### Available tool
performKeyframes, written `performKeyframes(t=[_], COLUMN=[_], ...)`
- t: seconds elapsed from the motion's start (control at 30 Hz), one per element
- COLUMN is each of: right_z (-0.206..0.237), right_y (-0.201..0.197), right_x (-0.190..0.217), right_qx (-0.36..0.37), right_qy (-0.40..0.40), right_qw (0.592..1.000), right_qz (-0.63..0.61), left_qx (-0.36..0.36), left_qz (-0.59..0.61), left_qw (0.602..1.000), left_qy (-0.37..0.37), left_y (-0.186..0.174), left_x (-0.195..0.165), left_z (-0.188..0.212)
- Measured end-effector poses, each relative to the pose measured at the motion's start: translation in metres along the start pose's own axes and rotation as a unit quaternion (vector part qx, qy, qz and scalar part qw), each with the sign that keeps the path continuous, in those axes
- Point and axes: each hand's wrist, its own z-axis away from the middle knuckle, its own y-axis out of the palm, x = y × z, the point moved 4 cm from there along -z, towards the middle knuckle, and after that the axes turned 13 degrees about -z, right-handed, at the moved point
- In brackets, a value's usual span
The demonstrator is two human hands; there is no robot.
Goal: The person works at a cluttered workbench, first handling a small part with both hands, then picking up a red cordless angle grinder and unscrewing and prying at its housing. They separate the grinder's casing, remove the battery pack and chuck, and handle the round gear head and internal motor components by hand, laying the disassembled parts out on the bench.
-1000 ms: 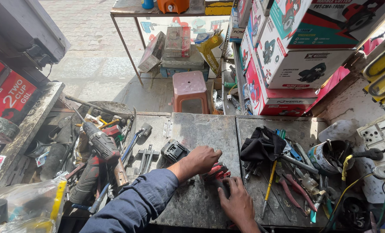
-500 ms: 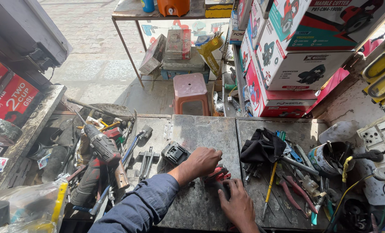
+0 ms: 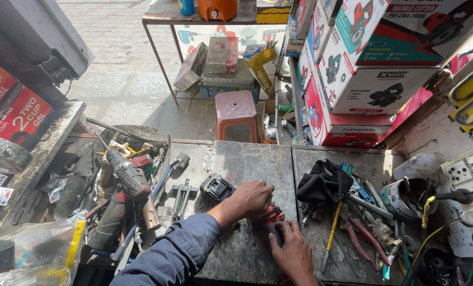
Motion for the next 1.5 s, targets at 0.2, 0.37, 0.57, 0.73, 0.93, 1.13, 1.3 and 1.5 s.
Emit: performKeyframes(t=[0.2,0.37,0.57,0.73,0.93,1.13,1.3,1.5], right_z=[0.0,0.001,0.001,0.0,0.0,0.0,0.001,0.002], right_y=[0.001,0.002,0.002,0.002,0.001,0.001,0.001,0.001], right_x=[-0.002,-0.001,0.0,-0.001,0.0,-0.001,0.0,0.001], right_qx=[0.008,-0.007,-0.008,0.008,-0.001,-0.01,-0.011,-0.012], right_qy=[0.011,-0.003,0.0,0.019,0.002,-0.006,-0.002,-0.003], right_qw=[1.0,1.0,1.0,1.0,1.0,1.0,1.0,1.0], right_qz=[-0.001,-0.003,-0.005,0.013,0.003,-0.005,-0.007,-0.002], left_qx=[-0.094,0.023,-0.19,-0.078,-0.096,-0.189,-0.009,-0.286], left_qz=[-0.061,-0.043,-0.019,-0.073,-0.018,-0.038,-0.047,0.019], left_qw=[0.99,0.999,0.974,0.994,0.995,0.975,0.999,0.945], left_qy=[0.09,-0.012,0.12,0.034,0.023,0.114,0.0,0.156], left_y=[0.002,0.014,0.012,0.023,0.013,0.01,0.016,-0.002], left_x=[-0.007,0.0,-0.003,0.003,0.006,0.0,0.01,0.001], left_z=[-0.003,-0.008,-0.001,-0.01,-0.002,0.0,-0.007,0.009])
